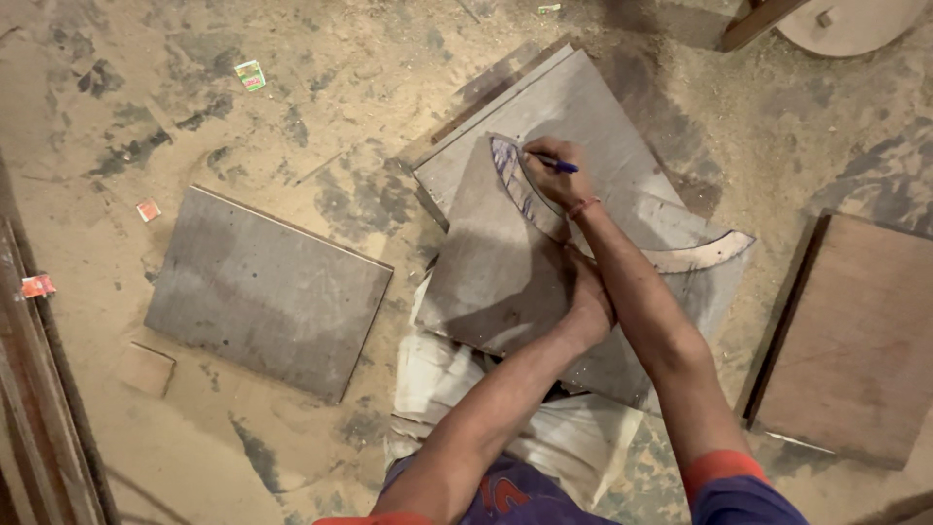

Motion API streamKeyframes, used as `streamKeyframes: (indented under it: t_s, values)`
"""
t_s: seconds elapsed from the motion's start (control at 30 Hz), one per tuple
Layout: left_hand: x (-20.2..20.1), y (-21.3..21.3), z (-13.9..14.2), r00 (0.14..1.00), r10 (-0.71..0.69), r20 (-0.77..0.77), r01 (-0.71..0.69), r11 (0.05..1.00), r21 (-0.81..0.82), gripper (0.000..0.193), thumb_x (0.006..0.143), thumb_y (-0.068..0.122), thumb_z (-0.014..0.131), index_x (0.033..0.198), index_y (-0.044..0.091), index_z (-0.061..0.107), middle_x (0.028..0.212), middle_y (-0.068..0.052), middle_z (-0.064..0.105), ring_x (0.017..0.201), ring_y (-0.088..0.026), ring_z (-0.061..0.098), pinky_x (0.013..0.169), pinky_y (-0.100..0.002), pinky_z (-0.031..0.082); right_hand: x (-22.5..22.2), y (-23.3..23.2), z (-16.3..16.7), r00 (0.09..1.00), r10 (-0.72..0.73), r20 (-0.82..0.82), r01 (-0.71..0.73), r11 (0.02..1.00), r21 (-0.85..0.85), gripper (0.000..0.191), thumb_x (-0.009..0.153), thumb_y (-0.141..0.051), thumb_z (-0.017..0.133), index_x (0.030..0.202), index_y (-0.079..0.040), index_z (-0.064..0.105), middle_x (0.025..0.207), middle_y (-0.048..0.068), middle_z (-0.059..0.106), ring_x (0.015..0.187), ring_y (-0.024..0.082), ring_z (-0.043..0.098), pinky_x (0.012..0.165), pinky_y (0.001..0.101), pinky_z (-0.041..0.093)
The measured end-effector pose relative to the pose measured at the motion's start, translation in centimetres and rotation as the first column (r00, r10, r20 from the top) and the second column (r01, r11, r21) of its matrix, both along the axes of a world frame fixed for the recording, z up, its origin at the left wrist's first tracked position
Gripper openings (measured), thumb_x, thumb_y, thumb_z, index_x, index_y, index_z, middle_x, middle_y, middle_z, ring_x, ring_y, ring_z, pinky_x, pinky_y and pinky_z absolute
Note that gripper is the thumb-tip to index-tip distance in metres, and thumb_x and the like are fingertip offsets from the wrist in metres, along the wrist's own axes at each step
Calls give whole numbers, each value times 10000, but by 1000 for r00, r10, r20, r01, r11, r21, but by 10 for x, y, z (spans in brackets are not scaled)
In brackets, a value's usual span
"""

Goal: The person uses a curved wooden template and a blue pen to trace a curved outline onto several flat wooden boards. They repeatedly reposition the template and trace its edge on each board, then stack the marked boards together.

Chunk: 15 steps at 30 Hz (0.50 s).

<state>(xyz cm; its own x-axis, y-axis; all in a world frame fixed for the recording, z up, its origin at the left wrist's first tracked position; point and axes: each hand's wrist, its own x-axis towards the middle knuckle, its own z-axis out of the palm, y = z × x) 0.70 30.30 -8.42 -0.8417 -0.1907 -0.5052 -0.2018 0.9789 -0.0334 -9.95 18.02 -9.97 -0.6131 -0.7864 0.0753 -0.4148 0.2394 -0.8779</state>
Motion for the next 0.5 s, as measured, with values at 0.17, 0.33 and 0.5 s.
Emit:
streamKeyframes:
  t_s: [0.17,0.33,0.5]
  values:
    - [-4,9,-17,1000,11,30,-8,997,-72,591,1074,571,497,1484,155,587,1486,-51,604,1411,-217,461,1218,-425,316,-7,25,0,986,151,-64,-142,981,132,197,869,-147,704,1025,-49,776,887,196,739,809,310,749,732,382,575]
    - [-6,14,-35,934,237,-267,-283,947,-150,664,1008,581,539,1513,148,524,1530,-33,543,1429,-204,394,1190,-406,262,-16,83,-1,954,299,-8,-289,928,234,233,849,-191,685,1015,-43,756,902,189,747,816,352,732,734,421,565]
    - [1,10,-24,998,39,-46,-38,999,31,801,866,600,623,1519,167,459,1517,-78,535,1408,-295,438,1117,-608,243,-33,151,3,937,347,-27,-314,877,363,245,866,-269,709,1000,-74,776,907,181,748,825,365,725,734,431,562]
